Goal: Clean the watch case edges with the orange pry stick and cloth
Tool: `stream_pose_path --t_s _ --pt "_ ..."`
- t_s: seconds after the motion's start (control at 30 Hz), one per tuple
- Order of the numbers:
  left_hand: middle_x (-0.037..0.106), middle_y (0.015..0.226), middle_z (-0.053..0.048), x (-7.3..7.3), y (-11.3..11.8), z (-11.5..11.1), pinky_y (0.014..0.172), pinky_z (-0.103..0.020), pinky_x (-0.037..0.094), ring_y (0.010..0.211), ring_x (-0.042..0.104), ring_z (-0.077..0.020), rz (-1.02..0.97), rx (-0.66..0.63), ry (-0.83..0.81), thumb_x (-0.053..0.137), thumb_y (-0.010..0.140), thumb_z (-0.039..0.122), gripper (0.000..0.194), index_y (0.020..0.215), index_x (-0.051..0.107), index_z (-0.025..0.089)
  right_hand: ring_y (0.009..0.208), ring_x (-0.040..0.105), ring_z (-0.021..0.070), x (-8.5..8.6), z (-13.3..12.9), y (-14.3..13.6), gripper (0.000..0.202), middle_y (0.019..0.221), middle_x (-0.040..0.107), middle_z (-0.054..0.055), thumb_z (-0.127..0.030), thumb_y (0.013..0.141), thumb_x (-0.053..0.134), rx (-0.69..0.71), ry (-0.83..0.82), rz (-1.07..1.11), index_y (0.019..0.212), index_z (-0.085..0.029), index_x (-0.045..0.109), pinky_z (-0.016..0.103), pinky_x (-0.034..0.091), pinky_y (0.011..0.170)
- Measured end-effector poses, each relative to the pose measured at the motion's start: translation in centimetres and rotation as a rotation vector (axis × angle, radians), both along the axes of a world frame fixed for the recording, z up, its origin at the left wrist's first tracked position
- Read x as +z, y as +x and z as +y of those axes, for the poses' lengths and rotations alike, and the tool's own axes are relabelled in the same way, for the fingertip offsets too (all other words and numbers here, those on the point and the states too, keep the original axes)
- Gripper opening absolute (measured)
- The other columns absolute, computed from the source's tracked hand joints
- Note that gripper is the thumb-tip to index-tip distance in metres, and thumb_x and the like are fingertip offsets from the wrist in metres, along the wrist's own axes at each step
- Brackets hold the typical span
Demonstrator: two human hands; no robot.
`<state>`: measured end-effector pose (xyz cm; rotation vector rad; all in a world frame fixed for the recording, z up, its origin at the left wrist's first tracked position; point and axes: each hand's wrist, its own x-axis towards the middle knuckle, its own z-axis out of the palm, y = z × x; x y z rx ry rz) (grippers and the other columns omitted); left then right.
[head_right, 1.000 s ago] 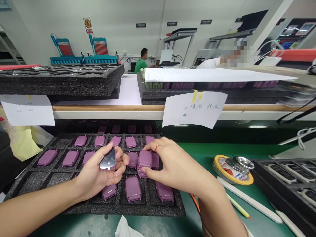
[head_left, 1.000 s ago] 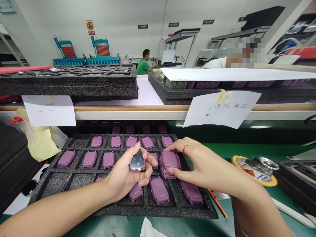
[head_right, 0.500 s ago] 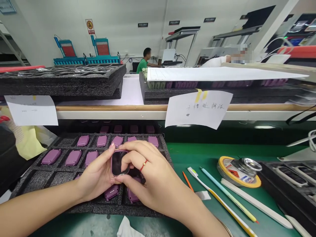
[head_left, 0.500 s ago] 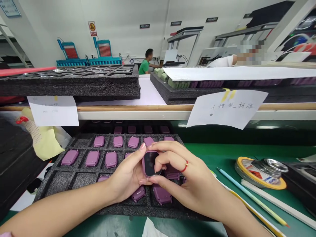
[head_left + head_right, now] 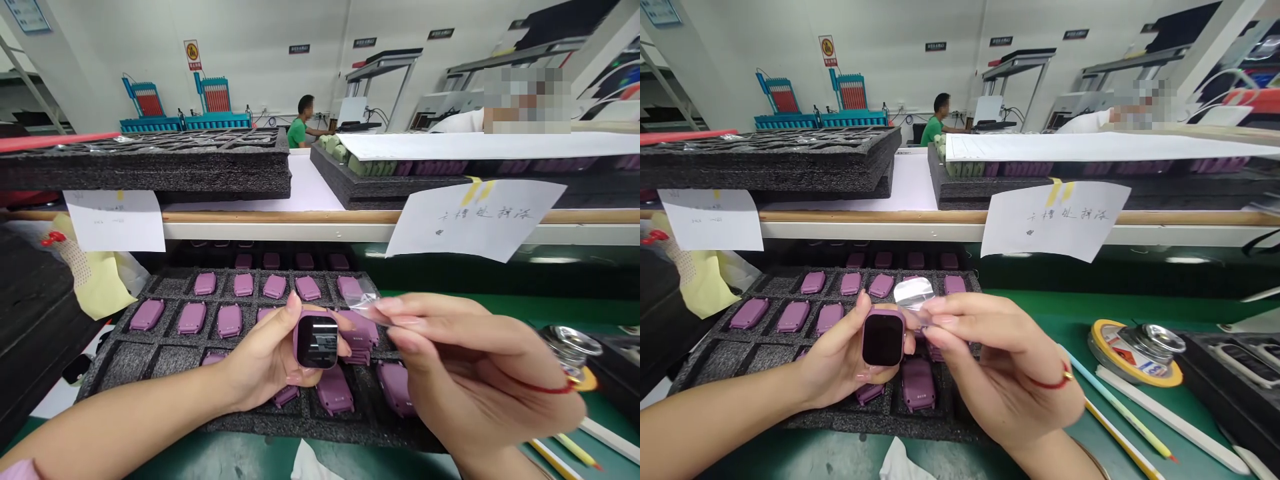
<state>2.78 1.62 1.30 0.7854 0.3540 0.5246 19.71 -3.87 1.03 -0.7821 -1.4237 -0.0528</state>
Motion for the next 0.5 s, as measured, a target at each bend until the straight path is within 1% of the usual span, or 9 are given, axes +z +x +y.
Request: stream_pose_path --t_s 0.03,0.07,0.13,0.17,0.2,0.3,0.4,0.5 --pt "0.068 0.076 -0.006 -0.04 -0.02 0.03 0.043 -0.017 0.026 0.045 0.042 -0.0033 -0.007 0.01 -0.011 0.073 0.081 0.062 0.05 0.092 0.077 0.013 0.092 0.072 0.0233 0.01 0.08 -0.02 0.024 0.096 0.074 0.004 -0.015 0.086 0.076 0.028 -0.046 -0.052 0.105 -0.027 0.068 0.041 0.062 0.08" --pt "0.068 0.076 -0.006 -0.09 -0.04 0.06 0.042 -0.017 0.026 0.045 0.043 -0.0038 -0.013 0.017 -0.022 0.073 0.08 0.062 0.05 0.092 0.078 0.014 0.102 0.07 0.025 0.02 0.2 -0.06 0.031 0.106 0.073 0.006 -0.023 0.083 0.08 0.066 -0.1 -0.121 0.111 -0.026 0.067 0.042 0.061 0.087" --pt "0.069 0.076 -0.006 -0.23 -0.07 0.13 0.041 -0.017 0.025 0.046 0.045 -0.0045 -0.015 0.027 -0.035 0.074 0.078 0.063 0.052 0.092 0.078 0.013 0.118 0.063 0.0277 0.02 0.53 -0.22 0.057 0.122 0.067 0.011 -0.037 0.076 0.086 0.129 -0.203 -0.26 0.125 -0.024 0.061 0.043 0.057 0.099" --pt "0.07 0.077 -0.007 -0.3 -0.09 0.17 0.04 -0.017 0.024 0.046 0.046 -0.0047 -0.012 0.028 -0.037 0.074 0.077 0.064 0.053 0.092 0.078 0.013 0.122 0.061 0.0277 -0.03 0.68 -0.32 0.064 0.126 0.064 0.012 -0.04 0.074 0.087 0.141 -0.237 -0.311 0.129 -0.022 0.058 0.042 0.056 0.102" --pt "0.071 0.078 -0.007 -0.35 -0.1 0.2 0.04 -0.016 0.025 0.046 0.046 -0.0047 -0.009 0.028 -0.038 0.074 0.077 0.065 0.054 0.092 0.078 0.013 0.123 0.06 0.0266 -0.1 0.8 -0.43 0.067 0.127 0.063 0.012 -0.039 0.075 0.087 0.141 -0.256 -0.346 0.131 -0.022 0.056 0.04 0.055 0.104" --pt "0.072 0.08 -0.009 -0.43 -0.13 0.27 0.041 -0.016 0.027 0.047 0.047 -0.0049 0.003 0.027 -0.05 0.073 0.076 0.067 0.058 0.092 0.078 0.012 0.121 0.061 0.0228 -0.44 0.95 -0.64 0.058 0.125 0.063 0.011 -0.035 0.079 0.084 0.125 -0.276 -0.377 0.128 -0.022 0.057 0.033 0.055 0.103" --pt "0.072 0.082 -0.009 -0.39 -0.12 0.31 0.041 -0.015 0.028 0.05 0.051 -0.0063 0.014 0.035 -0.08 0.077 0.073 0.066 0.058 0.093 0.078 0.012 0.121 0.061 0.0229 -0.72 0.95 -0.62 0.056 0.123 0.065 0.01 -0.036 0.08 0.083 0.119 -0.267 -0.386 0.128 -0.022 0.057 0.032 0.056 0.101" --pt "0.071 0.078 -0.007 -0.38 -0.13 0.31 0.042 -0.016 0.028 0.05 0.049 -0.006 0.017 0.044 -0.101 0.08 0.07 0.065 0.057 0.093 0.077 0.012 0.121 0.062 0.0235 -0.82 0.99 -0.53 0.057 0.123 0.065 0.01 -0.035 0.079 0.083 0.119 -0.264 -0.401 0.128 -0.022 0.057 0.033 0.056 0.103"
